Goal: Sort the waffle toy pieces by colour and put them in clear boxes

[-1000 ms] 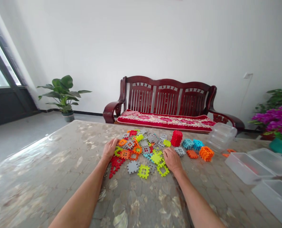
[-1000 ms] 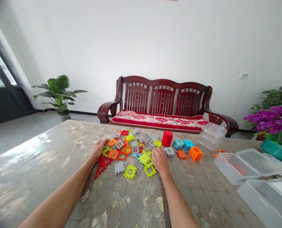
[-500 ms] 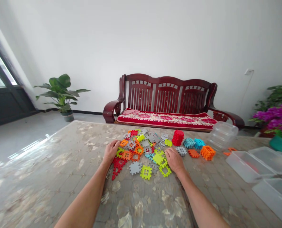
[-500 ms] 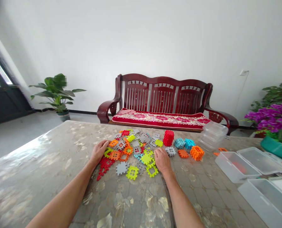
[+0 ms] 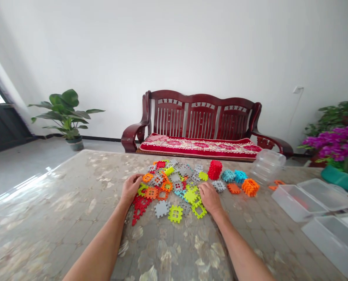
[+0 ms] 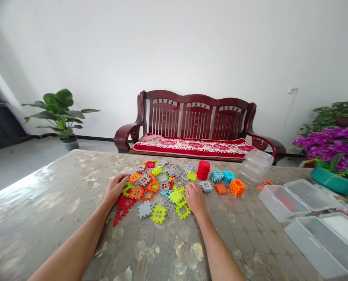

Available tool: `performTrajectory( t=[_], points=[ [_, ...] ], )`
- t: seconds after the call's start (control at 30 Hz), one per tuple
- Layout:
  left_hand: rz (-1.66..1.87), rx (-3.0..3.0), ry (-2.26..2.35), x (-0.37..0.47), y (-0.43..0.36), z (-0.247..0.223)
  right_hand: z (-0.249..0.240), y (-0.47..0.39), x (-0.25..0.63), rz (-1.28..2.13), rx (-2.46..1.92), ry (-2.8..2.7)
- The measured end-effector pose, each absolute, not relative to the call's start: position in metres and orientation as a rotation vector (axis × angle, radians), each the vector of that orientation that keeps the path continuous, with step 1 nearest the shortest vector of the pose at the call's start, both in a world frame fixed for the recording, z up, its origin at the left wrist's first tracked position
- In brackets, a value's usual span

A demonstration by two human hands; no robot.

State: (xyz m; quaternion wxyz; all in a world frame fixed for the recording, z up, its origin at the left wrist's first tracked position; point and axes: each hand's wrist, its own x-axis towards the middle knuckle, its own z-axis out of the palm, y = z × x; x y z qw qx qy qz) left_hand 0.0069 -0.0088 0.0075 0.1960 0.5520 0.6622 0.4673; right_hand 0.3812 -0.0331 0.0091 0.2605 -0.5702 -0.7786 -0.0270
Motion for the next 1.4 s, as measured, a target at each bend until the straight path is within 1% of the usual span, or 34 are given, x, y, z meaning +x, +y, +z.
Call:
performTrajectory(
  t=[0.33,0.9,1.4],
  points=[
    [1.309,1.602,1.831,0.011,-0.013,0.021,0.003,-0.033,0.382,-0.05,-1.438,-2.114],
    [1.268,1.712,1.855,0.01,-0.014,0.021,0.0,-0.032,0.381,-0.025,-1.399,-2.08],
    [1.273,1.608,1.813,0.009,-0.013,0.014,0.0,-0.035,0.386,0.095,-1.397,-2.037]
  ],
)
